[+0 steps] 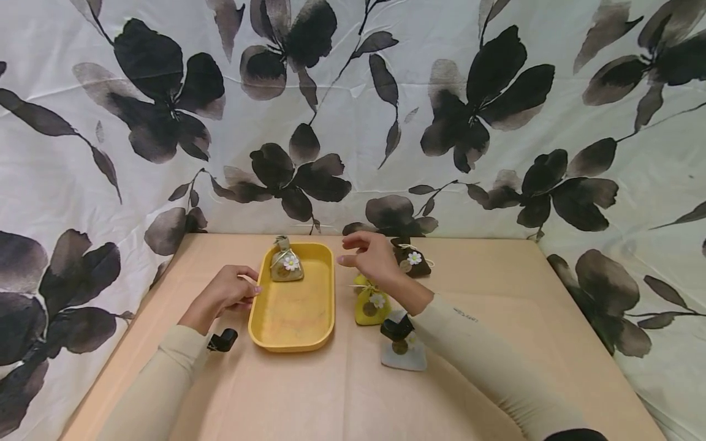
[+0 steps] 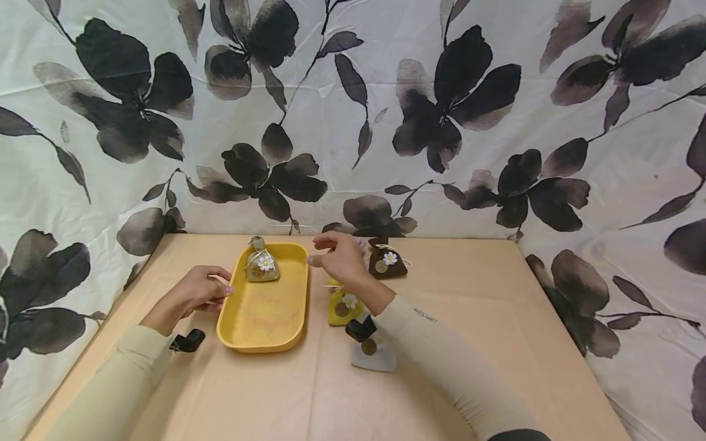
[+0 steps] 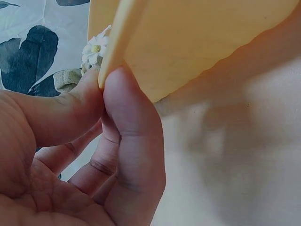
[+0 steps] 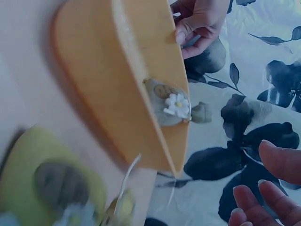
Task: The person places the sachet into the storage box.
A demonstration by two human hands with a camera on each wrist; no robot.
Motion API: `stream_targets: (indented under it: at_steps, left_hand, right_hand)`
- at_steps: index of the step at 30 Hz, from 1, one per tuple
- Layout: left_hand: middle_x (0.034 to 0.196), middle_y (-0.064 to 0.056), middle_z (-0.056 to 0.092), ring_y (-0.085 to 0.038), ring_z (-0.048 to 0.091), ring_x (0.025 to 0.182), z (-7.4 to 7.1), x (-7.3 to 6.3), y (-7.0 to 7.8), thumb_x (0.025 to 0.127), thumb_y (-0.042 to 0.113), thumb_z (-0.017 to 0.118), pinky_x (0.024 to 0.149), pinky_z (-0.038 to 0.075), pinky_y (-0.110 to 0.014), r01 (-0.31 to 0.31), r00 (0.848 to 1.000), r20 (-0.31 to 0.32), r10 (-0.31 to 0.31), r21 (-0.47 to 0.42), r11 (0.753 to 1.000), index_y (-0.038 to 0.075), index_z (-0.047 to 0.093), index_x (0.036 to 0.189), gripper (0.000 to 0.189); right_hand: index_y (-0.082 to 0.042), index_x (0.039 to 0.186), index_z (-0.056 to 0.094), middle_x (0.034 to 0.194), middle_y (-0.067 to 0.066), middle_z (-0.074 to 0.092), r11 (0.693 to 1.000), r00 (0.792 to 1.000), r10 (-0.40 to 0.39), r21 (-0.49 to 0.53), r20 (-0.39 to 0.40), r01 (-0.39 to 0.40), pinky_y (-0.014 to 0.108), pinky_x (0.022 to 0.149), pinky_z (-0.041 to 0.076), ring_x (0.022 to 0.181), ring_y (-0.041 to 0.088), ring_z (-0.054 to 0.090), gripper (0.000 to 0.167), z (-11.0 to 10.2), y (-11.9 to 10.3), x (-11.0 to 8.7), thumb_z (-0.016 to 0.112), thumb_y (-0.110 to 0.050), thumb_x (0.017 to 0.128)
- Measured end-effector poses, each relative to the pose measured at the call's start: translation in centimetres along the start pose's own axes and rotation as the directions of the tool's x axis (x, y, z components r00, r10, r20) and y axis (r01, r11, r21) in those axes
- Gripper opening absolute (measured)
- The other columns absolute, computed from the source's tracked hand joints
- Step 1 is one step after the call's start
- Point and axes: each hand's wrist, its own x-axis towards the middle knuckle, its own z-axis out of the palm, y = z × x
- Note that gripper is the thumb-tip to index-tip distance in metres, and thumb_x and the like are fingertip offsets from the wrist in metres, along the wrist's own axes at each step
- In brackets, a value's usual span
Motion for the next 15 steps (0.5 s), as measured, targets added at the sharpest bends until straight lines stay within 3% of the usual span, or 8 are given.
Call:
stream_targets:
  at_steps: [8, 15]
  left_hand:
    - [0.081, -0.005, 0.061, -0.014, 0.061, 0.064, -0.2, -0.3, 0.0, 0.098, 0.007, 0.069, 0.060, 0.061, -0.030, 0.001, 1.000, -0.022, -0.001, 0.012, 1.000, -0.001, 0.055, 0.136, 0.041]
    - [0.079, -0.004, 0.059, -0.014, 0.060, 0.065, 0.6, -0.6, 0.4, 0.098, 0.006, 0.069, 0.059, 0.061, -0.028, -0.016, 1.000, -0.005, 0.016, 0.011, 1.000, -0.002, 0.055, 0.135, 0.040]
  right_hand:
    - [-0.008, 0.119, 0.075, 0.121, 0.014, 0.076, 1.000, 0.999, 0.001, -0.027, 0.035, 0.000, 0.036, 0.094, 0.052, 0.109, 0.031, 0.063, 0.033, -4.2, 1.9, -2.5, 0.083, -0.008, 0.087]
    - [-0.006, 0.121, 0.073, 0.123, 0.015, 0.074, 0.994, 0.996, 0.073, -0.080, 0.047, -0.069, 0.033, 0.093, 0.052, 0.110, 0.030, 0.062, 0.033, -8.0, 5.9, -5.8, 0.082, -0.011, 0.089]
